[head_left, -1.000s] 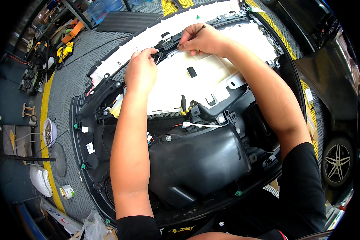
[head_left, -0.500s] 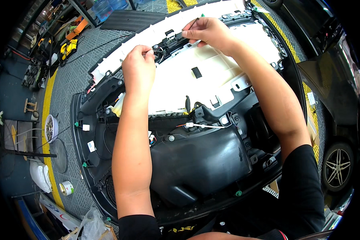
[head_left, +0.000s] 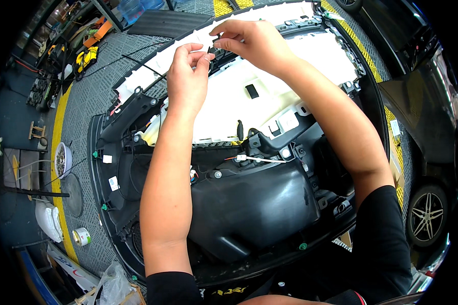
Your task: The person works on the internal wiring and components of a car door panel by hand. They use cable ties to secure wires, manipulate connectors, and pick up small parts from a nearby tray.
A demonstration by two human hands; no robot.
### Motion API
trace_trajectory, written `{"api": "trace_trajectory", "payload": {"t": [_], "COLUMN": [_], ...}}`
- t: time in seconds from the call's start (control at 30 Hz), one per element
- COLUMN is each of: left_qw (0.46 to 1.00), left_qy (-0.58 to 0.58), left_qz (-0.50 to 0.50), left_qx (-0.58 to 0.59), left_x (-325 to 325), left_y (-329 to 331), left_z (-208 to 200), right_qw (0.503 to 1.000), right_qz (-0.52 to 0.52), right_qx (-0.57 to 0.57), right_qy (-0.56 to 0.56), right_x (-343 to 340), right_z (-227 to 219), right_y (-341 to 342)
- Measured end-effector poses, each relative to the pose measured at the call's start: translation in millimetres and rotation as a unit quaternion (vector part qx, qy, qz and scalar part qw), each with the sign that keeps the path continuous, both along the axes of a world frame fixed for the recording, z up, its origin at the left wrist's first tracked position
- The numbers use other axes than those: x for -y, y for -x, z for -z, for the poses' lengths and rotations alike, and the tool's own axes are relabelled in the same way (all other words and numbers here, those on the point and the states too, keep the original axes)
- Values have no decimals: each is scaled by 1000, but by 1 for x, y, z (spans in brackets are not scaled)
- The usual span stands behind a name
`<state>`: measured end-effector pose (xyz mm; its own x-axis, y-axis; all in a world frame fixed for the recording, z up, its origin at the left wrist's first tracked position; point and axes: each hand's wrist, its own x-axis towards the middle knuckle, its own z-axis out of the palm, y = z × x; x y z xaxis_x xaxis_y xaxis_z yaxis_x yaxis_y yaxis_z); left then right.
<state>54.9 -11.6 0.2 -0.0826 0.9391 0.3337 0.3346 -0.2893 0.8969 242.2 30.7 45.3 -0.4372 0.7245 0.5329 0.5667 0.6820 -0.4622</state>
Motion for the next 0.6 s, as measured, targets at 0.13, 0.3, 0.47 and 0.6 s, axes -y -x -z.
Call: {"api": "trace_trajectory", "payload": {"t": [0.13,0.3,0.47,0.6], "left_qw": [1000,999,999,999], "left_qy": [8,5,-1,-5], "left_qz": [20,26,27,28], "left_qx": [14,25,22,15], "left_x": [-3,-3,-2,-3], "left_y": [2,4,3,4], "left_z": [4,8,7,9], "right_qw": [984,997,997,998], "right_qz": [-31,-36,-36,-33], "right_qx": [32,-4,-53,-39], "right_qy": [-172,-65,35,34], "right_x": [-11,-7,-4,-4], "right_z": [14,12,10,10], "right_y": [1,0,-2,-3]}}
